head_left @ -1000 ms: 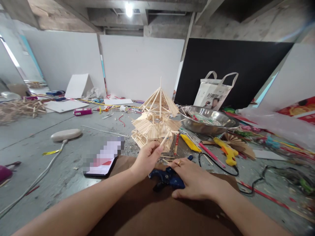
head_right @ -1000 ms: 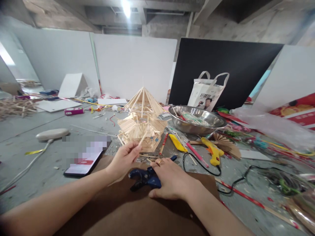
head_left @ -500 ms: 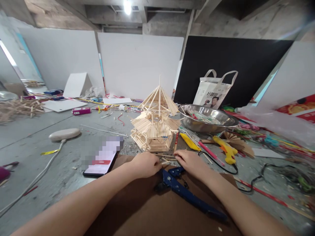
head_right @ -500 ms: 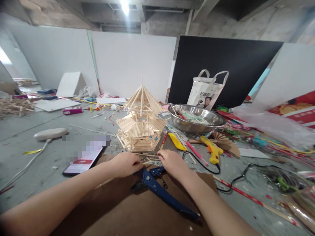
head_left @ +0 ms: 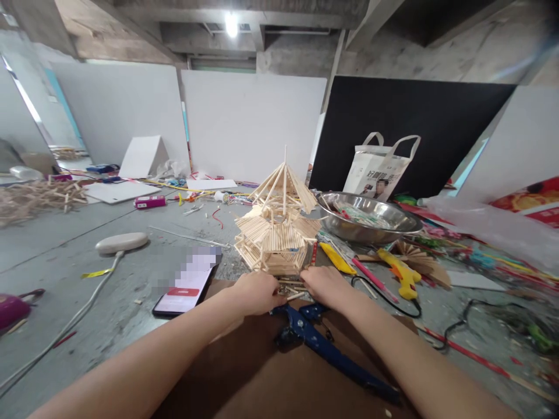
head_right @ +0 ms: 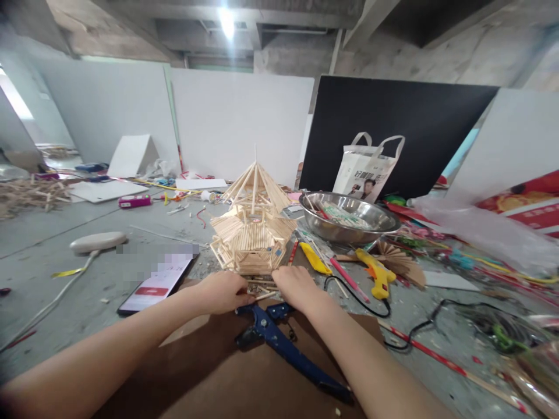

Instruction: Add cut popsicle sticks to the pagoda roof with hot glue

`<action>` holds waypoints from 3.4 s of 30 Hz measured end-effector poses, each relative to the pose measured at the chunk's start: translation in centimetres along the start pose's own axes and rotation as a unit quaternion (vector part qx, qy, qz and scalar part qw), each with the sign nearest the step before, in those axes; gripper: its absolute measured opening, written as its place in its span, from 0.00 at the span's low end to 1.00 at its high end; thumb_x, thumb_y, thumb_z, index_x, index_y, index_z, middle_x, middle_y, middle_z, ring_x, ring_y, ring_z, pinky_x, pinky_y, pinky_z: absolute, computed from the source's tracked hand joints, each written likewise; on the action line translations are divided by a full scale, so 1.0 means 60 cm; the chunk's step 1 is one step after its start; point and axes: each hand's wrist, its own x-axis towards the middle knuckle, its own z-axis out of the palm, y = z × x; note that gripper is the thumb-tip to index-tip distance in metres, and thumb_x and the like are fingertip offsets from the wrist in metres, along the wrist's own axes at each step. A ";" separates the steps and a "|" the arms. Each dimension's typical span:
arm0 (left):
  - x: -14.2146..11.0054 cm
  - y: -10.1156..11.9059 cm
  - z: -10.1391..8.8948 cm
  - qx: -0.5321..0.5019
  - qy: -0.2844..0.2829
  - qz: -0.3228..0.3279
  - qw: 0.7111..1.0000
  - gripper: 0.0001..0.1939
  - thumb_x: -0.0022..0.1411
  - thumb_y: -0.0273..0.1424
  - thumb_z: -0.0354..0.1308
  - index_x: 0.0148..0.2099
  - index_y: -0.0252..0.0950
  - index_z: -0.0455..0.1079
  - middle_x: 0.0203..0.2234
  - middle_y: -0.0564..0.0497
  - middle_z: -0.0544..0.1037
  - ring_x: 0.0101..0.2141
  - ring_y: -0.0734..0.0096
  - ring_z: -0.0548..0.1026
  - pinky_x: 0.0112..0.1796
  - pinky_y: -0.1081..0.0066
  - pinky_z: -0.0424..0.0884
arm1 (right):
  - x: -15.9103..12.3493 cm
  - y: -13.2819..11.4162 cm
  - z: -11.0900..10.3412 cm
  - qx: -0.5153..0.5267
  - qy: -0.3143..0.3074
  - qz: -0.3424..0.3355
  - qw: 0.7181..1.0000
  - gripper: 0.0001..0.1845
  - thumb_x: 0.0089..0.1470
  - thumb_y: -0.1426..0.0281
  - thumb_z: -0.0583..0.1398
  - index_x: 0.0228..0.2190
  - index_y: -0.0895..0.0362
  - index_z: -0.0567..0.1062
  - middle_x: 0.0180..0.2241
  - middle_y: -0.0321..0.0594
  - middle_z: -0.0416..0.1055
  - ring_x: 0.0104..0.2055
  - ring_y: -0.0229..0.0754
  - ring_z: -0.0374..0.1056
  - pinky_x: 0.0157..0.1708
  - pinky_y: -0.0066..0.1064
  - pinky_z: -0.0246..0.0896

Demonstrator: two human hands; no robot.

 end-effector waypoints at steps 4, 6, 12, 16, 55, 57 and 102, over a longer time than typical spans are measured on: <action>-0.005 0.009 -0.012 0.022 0.003 0.007 1.000 0.19 0.51 0.42 0.46 0.34 0.35 0.71 0.28 0.40 0.75 0.30 0.56 0.73 0.28 0.64 0.67 | 0.000 0.002 -0.010 -0.020 -0.008 -0.025 0.999 0.14 0.50 0.72 0.48 0.30 0.59 0.73 0.31 0.48 0.72 0.33 0.45 0.68 0.28 0.29 0.55; -0.007 0.013 -0.018 0.030 0.005 0.014 0.999 0.19 0.51 0.42 0.46 0.33 0.35 0.71 0.28 0.39 0.75 0.30 0.55 0.73 0.28 0.63 0.66 | 0.002 0.004 -0.012 -0.025 -0.018 -0.036 0.999 0.13 0.48 0.72 0.50 0.28 0.59 0.73 0.30 0.48 0.73 0.33 0.45 0.69 0.27 0.28 0.55; -0.022 0.022 -0.057 0.021 0.028 0.041 0.999 0.17 0.51 0.41 0.46 0.32 0.37 0.70 0.27 0.43 0.75 0.28 0.61 0.72 0.27 0.69 0.64 | -0.002 0.000 -0.031 -0.036 -0.024 -0.062 0.997 0.11 0.44 0.73 0.52 0.26 0.60 0.74 0.29 0.49 0.73 0.32 0.45 0.69 0.25 0.28 0.53; -0.037 0.015 -0.098 -0.049 0.038 0.085 0.994 0.12 0.51 0.36 0.47 0.29 0.37 0.70 0.25 0.48 0.74 0.24 0.69 0.69 0.24 0.73 0.60 | -0.034 0.007 -0.063 -0.037 -0.005 -0.058 0.998 0.11 0.42 0.74 0.51 0.26 0.59 0.73 0.28 0.46 0.73 0.30 0.44 0.68 0.24 0.28 0.51; 0.047 0.012 -0.051 -0.389 0.338 -0.041 0.856 0.16 0.55 0.38 0.45 0.23 0.34 0.64 0.17 0.53 0.70 0.21 0.76 0.67 0.24 0.76 0.59 | 0.000 0.010 -0.104 0.247 0.219 0.083 0.940 0.15 0.51 0.61 0.49 0.29 0.56 0.71 0.24 0.37 0.71 0.27 0.38 0.65 0.26 0.26 0.52; 0.047 0.008 -0.053 -0.403 0.336 -0.050 0.850 0.15 0.55 0.38 0.45 0.24 0.34 0.63 0.16 0.53 0.70 0.20 0.76 0.68 0.23 0.76 0.60 | 0.001 0.008 -0.101 0.242 0.226 0.082 0.940 0.15 0.51 0.62 0.49 0.29 0.56 0.71 0.24 0.37 0.70 0.26 0.37 0.64 0.25 0.26 0.51; 0.084 -0.002 -0.094 -0.362 0.394 -0.100 0.839 0.12 0.56 0.35 0.42 0.26 0.35 0.60 0.15 0.54 0.67 0.13 0.79 0.63 0.16 0.79 0.54 | 0.010 0.007 -0.098 0.232 0.208 0.093 0.945 0.12 0.49 0.62 0.50 0.30 0.56 0.68 0.24 0.37 0.69 0.26 0.37 0.63 0.26 0.27 0.52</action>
